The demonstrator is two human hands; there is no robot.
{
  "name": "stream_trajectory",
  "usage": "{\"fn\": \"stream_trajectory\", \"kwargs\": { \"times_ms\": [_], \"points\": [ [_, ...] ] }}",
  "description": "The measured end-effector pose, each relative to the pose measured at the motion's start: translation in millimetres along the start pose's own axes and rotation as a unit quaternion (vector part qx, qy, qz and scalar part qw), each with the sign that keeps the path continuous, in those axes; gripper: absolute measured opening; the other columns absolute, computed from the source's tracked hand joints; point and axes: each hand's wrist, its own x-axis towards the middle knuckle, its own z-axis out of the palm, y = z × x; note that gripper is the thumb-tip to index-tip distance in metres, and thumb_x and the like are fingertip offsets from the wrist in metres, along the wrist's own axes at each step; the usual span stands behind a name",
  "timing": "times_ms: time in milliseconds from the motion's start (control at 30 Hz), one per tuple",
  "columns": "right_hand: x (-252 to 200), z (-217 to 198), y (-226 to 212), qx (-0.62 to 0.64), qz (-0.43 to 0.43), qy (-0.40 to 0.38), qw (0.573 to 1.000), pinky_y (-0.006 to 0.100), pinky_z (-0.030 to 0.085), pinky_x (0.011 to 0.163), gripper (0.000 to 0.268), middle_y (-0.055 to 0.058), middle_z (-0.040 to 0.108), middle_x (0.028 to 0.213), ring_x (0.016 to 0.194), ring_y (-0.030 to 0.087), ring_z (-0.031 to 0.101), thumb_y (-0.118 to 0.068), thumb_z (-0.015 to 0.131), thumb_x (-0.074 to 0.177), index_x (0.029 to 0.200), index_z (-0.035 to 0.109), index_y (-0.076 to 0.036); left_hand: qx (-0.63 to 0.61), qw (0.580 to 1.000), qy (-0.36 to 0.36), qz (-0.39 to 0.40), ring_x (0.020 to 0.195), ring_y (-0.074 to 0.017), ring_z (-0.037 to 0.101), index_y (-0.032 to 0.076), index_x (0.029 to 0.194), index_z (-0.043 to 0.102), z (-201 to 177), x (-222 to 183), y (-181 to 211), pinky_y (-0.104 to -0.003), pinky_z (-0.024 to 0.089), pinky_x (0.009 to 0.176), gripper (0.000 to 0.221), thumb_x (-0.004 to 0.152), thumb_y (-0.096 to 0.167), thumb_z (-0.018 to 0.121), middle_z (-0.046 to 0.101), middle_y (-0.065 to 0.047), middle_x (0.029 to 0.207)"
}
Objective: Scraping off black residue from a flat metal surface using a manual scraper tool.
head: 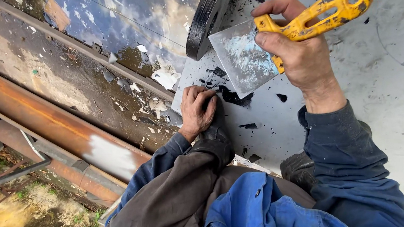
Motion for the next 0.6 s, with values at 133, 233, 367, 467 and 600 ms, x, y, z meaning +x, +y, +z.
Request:
{"fn": "stream_trajectory", "kwargs": {
  "times_ms": [133,233,367,467,600],
  "points": [
    [0,20,-11,0.014,0.048,0.022,0.999,0.023,0.053,0.092,0.03,-0.001,0.063,0.119,0.1,0.006,0.062,-0.006,0.063,0.104,0.133,0.06,-0.006,-0.003,1.0,0.0,-0.003,0.106,-0.0317,0.058,0.009,0.11,0.068,-1,-4,1,-0.042,0.05,0.09,0.021,0.091,0.009,0.075,0.062,-0.009,0.107],
    [0,24,-7,-0.01,-0.021,0.055,0.998,0.024,0.052,0.097,0.025,0.001,0.058,0.124,0.111,0.008,0.06,-0.003,0.063,0.099,0.124,0.059,-0.002,-0.001,1.0,0.001,-0.009,0.105,-0.0311,0.058,0.01,0.109,0.069,0,2,2,-0.042,0.05,0.089,0.02,0.09,0.01,0.076,0.062,-0.009,0.106],
    [-7,34,-11,0.059,0.01,0.093,0.994,0.028,0.058,0.095,0.025,0.003,0.059,0.119,0.105,0.011,0.062,-0.002,0.06,0.1,0.125,0.059,-0.001,0.0,1.0,-0.004,-0.017,0.106,-0.0315,0.058,0.01,0.11,0.069,-6,-6,2,-0.043,0.05,0.09,0.02,0.09,0.01,0.076,0.063,-0.009,0.107],
    [-7,38,-9,-0.097,-0.095,0.117,0.984,0.032,0.058,0.094,0.019,0.01,0.056,0.12,0.107,0.017,0.06,0.001,0.061,0.098,0.117,0.058,-0.001,-0.002,1.0,0.007,-0.003,0.105,-0.0321,0.058,0.01,0.109,0.069,2,0,1,-0.043,0.05,0.089,0.021,0.09,0.01,0.076,0.062,-0.01,0.106],
    [-20,40,-8,-0.128,-0.077,0.136,0.979,0.029,0.055,0.09,0.023,0.008,0.056,0.128,0.107,0.015,0.059,0.004,0.062,0.099,0.121,0.06,0.0,-0.006,1.0,-0.004,-0.006,0.106,-0.0327,0.059,0.01,0.111,0.069,-8,4,4,-0.043,0.051,0.09,0.021,0.091,0.009,0.075,0.062,-0.01,0.107]
  ]
}}
